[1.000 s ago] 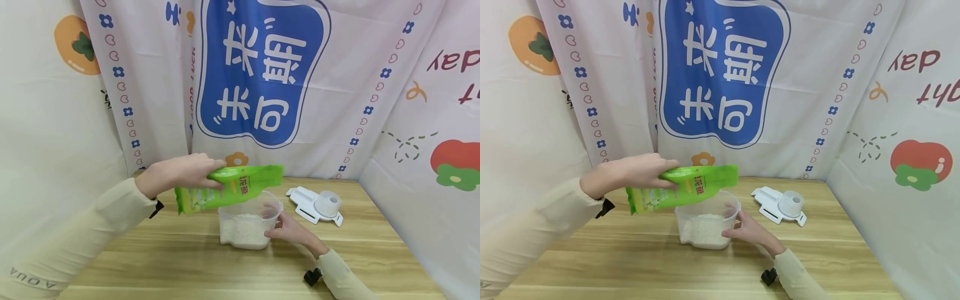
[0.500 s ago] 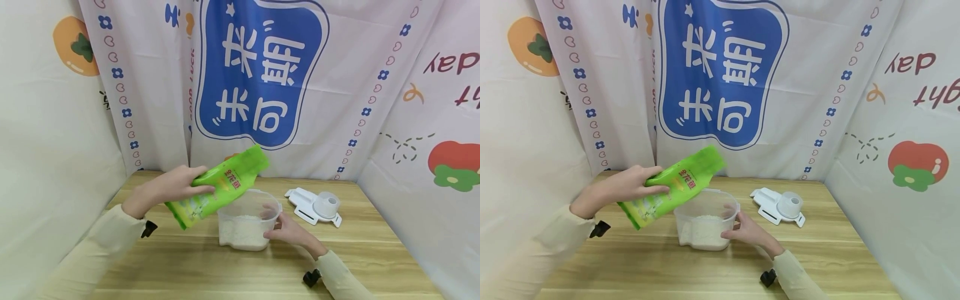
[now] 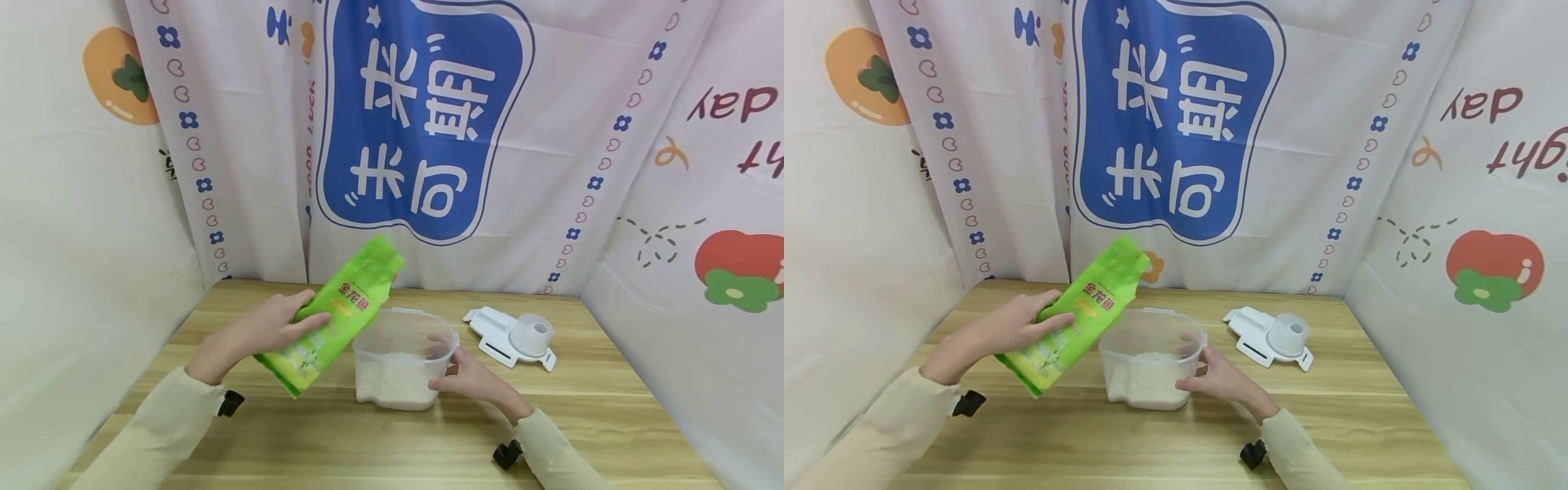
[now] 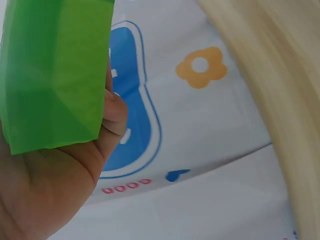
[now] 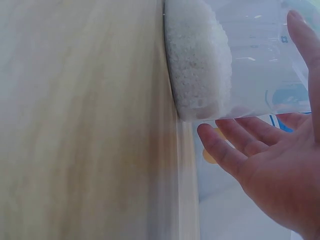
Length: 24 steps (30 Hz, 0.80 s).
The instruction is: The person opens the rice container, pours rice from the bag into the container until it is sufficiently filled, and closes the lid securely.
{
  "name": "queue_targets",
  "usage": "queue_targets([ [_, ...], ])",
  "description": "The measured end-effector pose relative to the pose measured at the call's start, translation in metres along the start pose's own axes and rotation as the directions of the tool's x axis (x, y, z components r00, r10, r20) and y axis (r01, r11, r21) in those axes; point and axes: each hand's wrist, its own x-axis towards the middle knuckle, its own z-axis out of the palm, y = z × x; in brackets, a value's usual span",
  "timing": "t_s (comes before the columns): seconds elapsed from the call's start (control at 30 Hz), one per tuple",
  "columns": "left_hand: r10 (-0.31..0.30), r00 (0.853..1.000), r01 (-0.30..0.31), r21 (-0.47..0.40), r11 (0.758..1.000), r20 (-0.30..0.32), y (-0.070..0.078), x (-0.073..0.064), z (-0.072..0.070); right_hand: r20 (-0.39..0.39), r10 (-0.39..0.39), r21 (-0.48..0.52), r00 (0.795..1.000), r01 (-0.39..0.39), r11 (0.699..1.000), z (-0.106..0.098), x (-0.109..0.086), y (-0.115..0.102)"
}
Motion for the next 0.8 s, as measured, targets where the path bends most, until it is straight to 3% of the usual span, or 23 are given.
queue_targets([
  [0.27, -0.069, 0.997, 0.068, -0.088, 0.994, -0.014, -0.028, -0.011, 0.015, 0.000, -0.017, 0.003, 1.000, 0.017, 1.000, 0.001, 0.002, 0.000],
  [0.53, -0.163, 0.986, 0.155, -0.182, 0.971, -0.026, -0.058, -0.017, 0.029, -0.004, -0.004, -0.012, 1.000, 0.004, 1.000, 0.000, 0.002, -0.002],
  [0.67, -0.252, 0.967, 0.241, -0.166, 0.956, -0.049, -0.072, -0.019, 0.034, -0.001, 0.004, -0.011, 1.000, -0.004, 1.000, 0.000, 0.002, -0.001],
  [0.8, -0.295, 0.950, 0.287, -0.086, 0.954, -0.101, -0.084, -0.022, 0.038, -0.001, 0.004, 0.002, 1.000, -0.004, 1.000, 0.001, 0.001, 0.000],
])
